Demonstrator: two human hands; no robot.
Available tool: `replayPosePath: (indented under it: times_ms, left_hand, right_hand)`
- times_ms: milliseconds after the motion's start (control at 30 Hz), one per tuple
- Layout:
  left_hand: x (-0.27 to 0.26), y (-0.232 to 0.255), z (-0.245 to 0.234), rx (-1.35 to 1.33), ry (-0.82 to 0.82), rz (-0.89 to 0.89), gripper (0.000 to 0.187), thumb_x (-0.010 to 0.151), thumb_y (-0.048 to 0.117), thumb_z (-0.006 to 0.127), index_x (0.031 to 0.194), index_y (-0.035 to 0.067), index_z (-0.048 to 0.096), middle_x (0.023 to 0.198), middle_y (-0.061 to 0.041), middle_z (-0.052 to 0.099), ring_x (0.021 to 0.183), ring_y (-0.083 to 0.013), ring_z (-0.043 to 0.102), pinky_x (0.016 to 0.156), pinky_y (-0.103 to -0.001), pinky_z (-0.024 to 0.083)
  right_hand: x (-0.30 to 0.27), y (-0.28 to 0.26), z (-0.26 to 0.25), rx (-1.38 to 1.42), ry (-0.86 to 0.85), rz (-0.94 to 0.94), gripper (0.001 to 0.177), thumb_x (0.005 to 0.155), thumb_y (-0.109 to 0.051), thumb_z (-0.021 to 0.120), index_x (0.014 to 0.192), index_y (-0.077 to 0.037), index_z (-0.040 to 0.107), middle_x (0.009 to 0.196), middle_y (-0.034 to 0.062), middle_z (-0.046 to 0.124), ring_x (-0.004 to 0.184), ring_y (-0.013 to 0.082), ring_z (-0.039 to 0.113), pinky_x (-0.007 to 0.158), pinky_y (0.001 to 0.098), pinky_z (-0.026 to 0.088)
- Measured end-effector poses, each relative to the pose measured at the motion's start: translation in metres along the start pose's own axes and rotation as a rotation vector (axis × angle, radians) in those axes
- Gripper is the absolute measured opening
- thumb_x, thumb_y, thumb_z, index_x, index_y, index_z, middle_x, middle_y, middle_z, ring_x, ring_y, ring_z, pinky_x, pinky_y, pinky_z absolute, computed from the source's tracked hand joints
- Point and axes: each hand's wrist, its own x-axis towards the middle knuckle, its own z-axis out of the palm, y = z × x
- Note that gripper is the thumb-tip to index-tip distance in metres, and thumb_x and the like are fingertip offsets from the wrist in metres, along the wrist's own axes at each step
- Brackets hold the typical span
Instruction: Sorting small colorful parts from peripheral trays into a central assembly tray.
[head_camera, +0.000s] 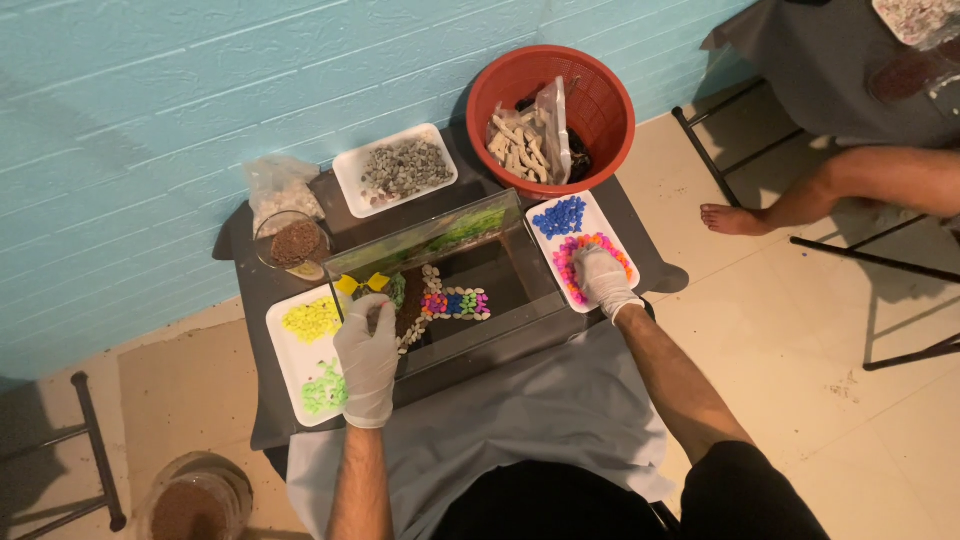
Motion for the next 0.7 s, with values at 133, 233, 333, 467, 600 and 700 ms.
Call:
replayPosePath:
  times_ms: [133,233,333,467,600,700]
  left_hand:
    - [0.000,0.003,0.000,0.003,0.008,0.009,0.008,0.099,0.004,0.066,0.104,0.007,0.072,0.084,-0.011,0.069,0.077,-0.0182,0.060,0.068,-0.034,0.051]
    - [0.001,0.003,-0.001,0.008,0.009,0.007,0.009,0.098,0.005,0.066,0.104,0.008,0.072,0.083,-0.011,0.069,0.075,-0.0185,0.059,0.069,-0.035,0.051]
    - [0.001,0.008,-0.001,-0.017,-0.003,-0.027,0.009,0.099,0.005,0.065,0.104,0.008,0.072,0.083,-0.011,0.067,0.074,-0.0180,0.057,0.069,-0.036,0.050]
    - [0.001,0.008,-0.001,-0.005,0.001,-0.057,0.008,0.099,0.006,0.065,0.103,0.007,0.071,0.083,-0.011,0.068,0.075,-0.0179,0.058,0.069,-0.036,0.050]
    - [0.000,0.010,-0.002,0.007,-0.006,-0.077,0.008,0.100,0.007,0.064,0.103,0.007,0.071,0.084,-0.011,0.069,0.075,-0.0176,0.059,0.069,-0.035,0.052]
    - [0.001,0.009,-0.003,0.047,-0.015,-0.040,0.007,0.100,0.008,0.064,0.103,0.008,0.071,0.084,-0.010,0.069,0.078,-0.0170,0.060,0.073,-0.034,0.052]
  right_hand:
    - [-0.006,-0.012,-0.030,0.089,-0.008,0.023,0.018,0.090,-0.033,0.065,0.104,-0.024,0.072,0.101,0.0080,0.070,0.101,0.0304,0.073,0.086,0.0431,0.062]
    - [-0.007,-0.029,-0.063,0.120,-0.040,0.093,0.021,0.093,-0.034,0.062,0.104,-0.021,0.072,0.101,0.0129,0.073,0.101,0.0344,0.072,0.089,0.0468,0.060]
    - [0.004,-0.040,-0.074,0.060,0.055,0.014,0.022,0.095,-0.026,0.062,0.114,-0.022,0.073,0.105,0.0163,0.072,0.104,0.0364,0.072,0.089,0.0461,0.061]
    - [0.004,-0.054,-0.081,-0.045,0.015,-0.030,0.023,0.094,-0.024,0.063,0.114,-0.023,0.075,0.107,0.0127,0.071,0.103,0.0338,0.073,0.088,0.0435,0.061]
    - [-0.015,-0.065,-0.077,-0.083,-0.023,-0.019,0.023,0.094,-0.023,0.064,0.114,-0.019,0.075,0.108,0.0130,0.070,0.102,0.0333,0.073,0.086,0.0418,0.062]
    - [0.004,-0.056,-0.074,-0.126,0.065,-0.012,0.023,0.093,-0.024,0.066,0.113,-0.020,0.076,0.101,0.0106,0.068,0.096,0.0318,0.072,0.082,0.0420,0.062]
